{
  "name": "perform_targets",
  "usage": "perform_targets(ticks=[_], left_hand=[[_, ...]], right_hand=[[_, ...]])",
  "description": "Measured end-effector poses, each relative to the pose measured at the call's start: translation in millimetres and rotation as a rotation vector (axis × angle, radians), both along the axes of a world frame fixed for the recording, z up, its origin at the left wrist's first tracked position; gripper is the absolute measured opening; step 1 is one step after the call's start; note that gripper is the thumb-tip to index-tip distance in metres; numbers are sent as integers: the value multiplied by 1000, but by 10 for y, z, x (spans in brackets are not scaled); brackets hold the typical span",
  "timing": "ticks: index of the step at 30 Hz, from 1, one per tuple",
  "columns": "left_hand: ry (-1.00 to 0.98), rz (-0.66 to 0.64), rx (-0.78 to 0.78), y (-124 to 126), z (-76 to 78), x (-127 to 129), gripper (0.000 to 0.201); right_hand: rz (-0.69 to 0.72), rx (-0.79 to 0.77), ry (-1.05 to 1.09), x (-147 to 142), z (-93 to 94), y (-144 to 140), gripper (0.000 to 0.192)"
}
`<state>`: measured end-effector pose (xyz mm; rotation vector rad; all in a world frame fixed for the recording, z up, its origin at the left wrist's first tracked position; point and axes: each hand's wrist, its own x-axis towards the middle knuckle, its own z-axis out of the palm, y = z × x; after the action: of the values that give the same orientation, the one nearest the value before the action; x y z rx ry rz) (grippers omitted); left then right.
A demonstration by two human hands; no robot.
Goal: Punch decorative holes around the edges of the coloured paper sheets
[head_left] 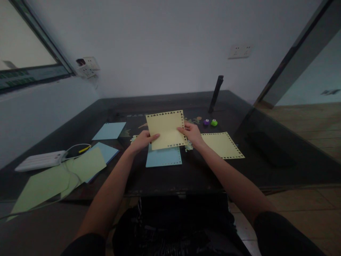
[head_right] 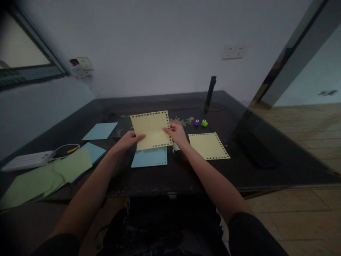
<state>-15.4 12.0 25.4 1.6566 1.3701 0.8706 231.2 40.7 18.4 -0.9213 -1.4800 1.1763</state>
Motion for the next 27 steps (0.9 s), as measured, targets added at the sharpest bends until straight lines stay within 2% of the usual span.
perform_targets(ticks=[5,11,14,17,20,23,27], left_hand=[[18,-4,-12,-51,52,33,35],[-3,-87,-55,-96,56,53,32],[-6,-38,-51,-76,37,37,32],[-125,86,-9,-42,26,16,32],[-287,233,33,1,19,-14,31],[-386,348,60,46,2,-48,34],[-437,389,85,81,-20,-64,40]], right_hand=[[2,4,5,1,25,-7,28],[4,-3,19,1,36,-31,32],[-47,51,4,-1,-2,26,31],[-130,119,-29,-26,-36,166,30],[-180,214,-199,-96,-16,347,27],[-259,296,-525,-207,49,502,20],[-298,239,-898,-380,131,619,21]])
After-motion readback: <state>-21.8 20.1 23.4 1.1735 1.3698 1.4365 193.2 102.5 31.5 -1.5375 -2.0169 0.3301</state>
